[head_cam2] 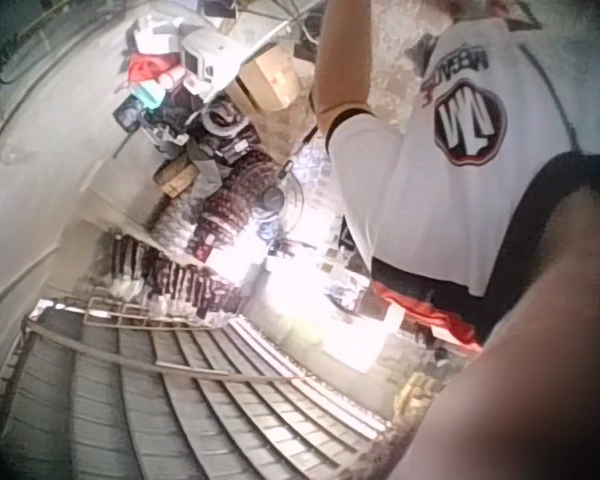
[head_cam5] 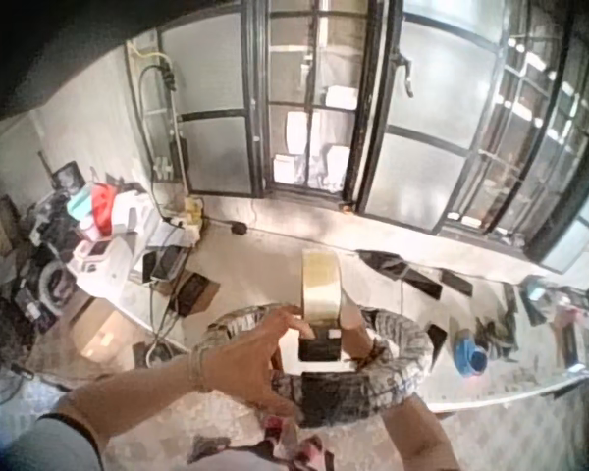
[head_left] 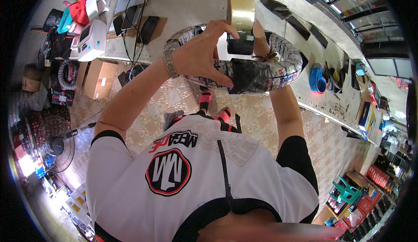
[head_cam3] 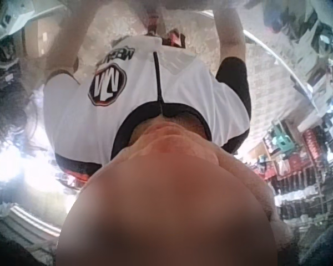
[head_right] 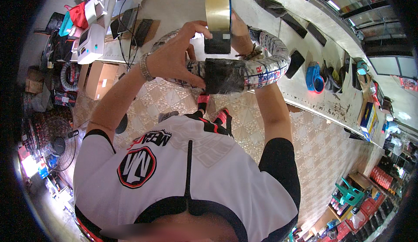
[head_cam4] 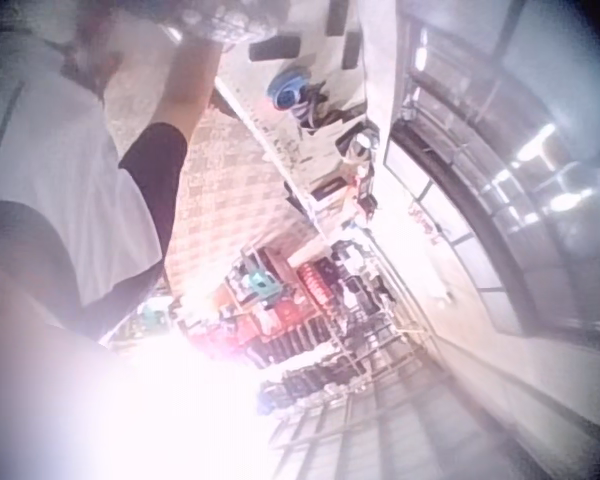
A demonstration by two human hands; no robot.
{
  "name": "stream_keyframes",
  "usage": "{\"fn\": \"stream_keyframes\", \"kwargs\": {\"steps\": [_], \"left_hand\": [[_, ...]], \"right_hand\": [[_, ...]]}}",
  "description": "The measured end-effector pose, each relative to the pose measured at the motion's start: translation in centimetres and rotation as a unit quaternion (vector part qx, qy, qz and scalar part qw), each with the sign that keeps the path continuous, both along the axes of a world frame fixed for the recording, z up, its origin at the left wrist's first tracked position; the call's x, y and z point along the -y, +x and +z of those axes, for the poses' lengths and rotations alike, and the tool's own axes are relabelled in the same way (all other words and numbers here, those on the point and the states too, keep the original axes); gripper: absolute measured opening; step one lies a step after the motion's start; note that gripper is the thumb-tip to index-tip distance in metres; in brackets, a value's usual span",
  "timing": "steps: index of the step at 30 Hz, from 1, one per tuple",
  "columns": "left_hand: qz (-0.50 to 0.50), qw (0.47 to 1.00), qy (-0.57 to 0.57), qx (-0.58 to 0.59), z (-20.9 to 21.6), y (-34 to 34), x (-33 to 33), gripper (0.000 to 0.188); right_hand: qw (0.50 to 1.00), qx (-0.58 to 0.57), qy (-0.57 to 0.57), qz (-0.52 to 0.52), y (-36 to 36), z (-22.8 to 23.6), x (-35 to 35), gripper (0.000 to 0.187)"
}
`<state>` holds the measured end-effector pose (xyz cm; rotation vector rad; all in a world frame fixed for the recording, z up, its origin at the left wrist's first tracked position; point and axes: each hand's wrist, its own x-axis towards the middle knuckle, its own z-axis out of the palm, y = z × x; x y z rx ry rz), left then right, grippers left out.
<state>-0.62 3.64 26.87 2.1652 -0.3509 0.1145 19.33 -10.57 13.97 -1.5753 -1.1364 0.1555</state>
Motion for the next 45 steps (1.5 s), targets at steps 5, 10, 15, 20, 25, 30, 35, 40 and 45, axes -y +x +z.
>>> {"fn": "stream_keyframes", "kwargs": {"steps": [5, 10, 15, 20, 25, 30, 35, 40, 45], "left_hand": [[-0.016, 0.999, -0.027, 0.029, 0.3, 1.2, -0.4, 0.128], [-0.014, 0.998, -0.033, -0.047, 1.3, 1.6, -0.1, 0.124], [-0.048, 0.998, -0.023, -0.038, 0.5, 1.4, 0.4, 0.117], [-0.063, 0.998, -0.014, 0.01, -0.7, 1.2, 1.0, 0.114], [-0.061, 0.996, -0.038, 0.051, -1.3, 1.1, 2.4, 0.102], [-0.082, 0.997, 0.008, 0.005, -2.1, 0.2, 3.8, 0.096], [-0.003, 0.996, 0.094, 0.006, -3.2, -2.3, 5.2, 0.098], [0.141, 0.905, 0.337, 0.219, -5.4, -6.5, 2.9, 0.092], [0.131, 0.939, 0.287, 0.136, -7.5, -4.4, 2.4, 0.058]], "right_hand": [[0.963, -0.232, 0.051, 0.13, 3.5, -1.0, -1.8, 0.057], [0.99, -0.04, 0.128, -0.046, 3.0, -5.7, -2.8, 0.043], [0.922, 0.057, -0.379, 0.048, -8.1, -3.9, 7.6, 0.041], [0.812, -0.354, -0.448, 0.116, -9.3, 10.5, 19.3, 0.059], [0.88, -0.098, -0.454, -0.101, -4.5, 18.5, 12.7, 0.075], [0.93, -0.276, -0.242, 0.024, -4.8, 15.5, 4.8, 0.067], [0.882, -0.416, -0.216, 0.047, -4.0, 14.4, 2.7, 0.047], [0.842, -0.525, -0.124, 0.027, -4.2, 18.3, 3.3, 0.047], [0.921, -0.385, -0.05, -0.009, -9.7, 22.0, 3.3, 0.05]]}}
